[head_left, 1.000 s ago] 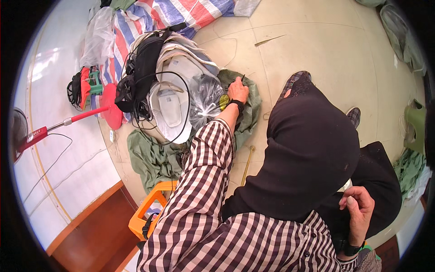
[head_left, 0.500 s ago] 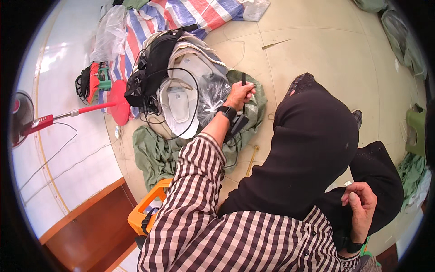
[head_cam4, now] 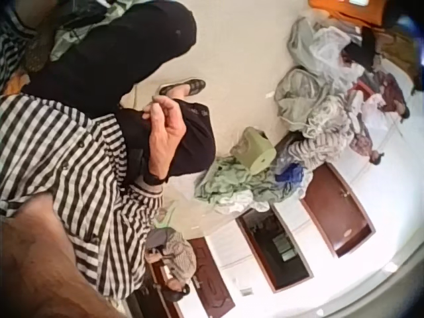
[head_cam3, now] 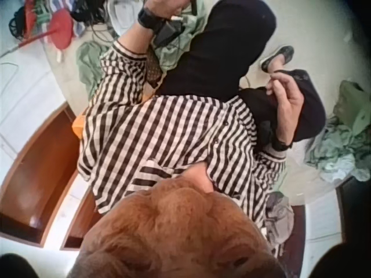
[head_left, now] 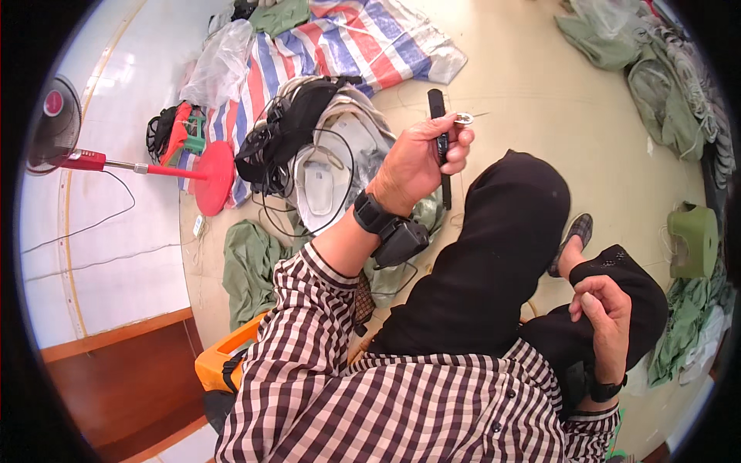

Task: The recorder is assembling small black strap components by attaching a plastic buckle or end-piece to a fabric or rubber strap.

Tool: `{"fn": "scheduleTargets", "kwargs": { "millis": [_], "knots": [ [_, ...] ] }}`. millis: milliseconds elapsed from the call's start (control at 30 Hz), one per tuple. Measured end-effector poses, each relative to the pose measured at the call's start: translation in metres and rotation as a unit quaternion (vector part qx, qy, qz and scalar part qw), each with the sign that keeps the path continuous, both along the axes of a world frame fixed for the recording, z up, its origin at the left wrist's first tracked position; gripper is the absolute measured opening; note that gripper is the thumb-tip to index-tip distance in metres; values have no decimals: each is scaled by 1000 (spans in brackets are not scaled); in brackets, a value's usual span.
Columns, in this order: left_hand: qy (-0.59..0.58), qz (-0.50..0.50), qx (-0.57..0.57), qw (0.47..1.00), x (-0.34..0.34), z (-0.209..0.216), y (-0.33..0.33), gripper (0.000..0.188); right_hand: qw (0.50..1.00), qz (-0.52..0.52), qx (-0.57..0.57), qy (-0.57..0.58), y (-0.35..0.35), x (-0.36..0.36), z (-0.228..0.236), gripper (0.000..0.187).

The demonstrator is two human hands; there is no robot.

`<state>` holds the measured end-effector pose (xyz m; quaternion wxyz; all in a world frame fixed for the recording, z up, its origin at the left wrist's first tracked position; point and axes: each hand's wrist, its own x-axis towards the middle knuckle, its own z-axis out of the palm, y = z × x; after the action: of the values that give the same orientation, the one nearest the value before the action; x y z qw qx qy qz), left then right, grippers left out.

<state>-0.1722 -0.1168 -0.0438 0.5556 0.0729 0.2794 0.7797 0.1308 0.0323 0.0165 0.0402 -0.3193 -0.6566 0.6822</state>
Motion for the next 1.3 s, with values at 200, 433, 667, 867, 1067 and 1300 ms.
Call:
{"fn": "scheduleTargets", "kwargs": {
  "millis": [200, 433, 667, 867, 1067, 1300],
  "knots": [
    [20, -92, 71, 993, 45, 63, 37, 25, 992, 25, 68, 100, 10, -12, 33, 12],
    [115, -151, 32, 981, 99, 78, 78, 22, 965, -98, 116, 214, 28, -37, 46, 17],
    [214, -180, -5, 960, 135, 57, 106, 17, 959, -108, 138, 224, 41, -33, 13, 13],
    [94, -243, 17, 965, 135, 46, 122, 22, 962, -136, 63, 230, 62, -18, 3, 9],
    [74, -263, -61, 960, 144, 40, 119, 33, 947, -210, -8, 241, 69, -7, 7, 14],
    [96, -271, -47, 957, 130, 47, 107, 35, 964, -137, 20, 225, 64, -11, 10, 13]
  ]
}}
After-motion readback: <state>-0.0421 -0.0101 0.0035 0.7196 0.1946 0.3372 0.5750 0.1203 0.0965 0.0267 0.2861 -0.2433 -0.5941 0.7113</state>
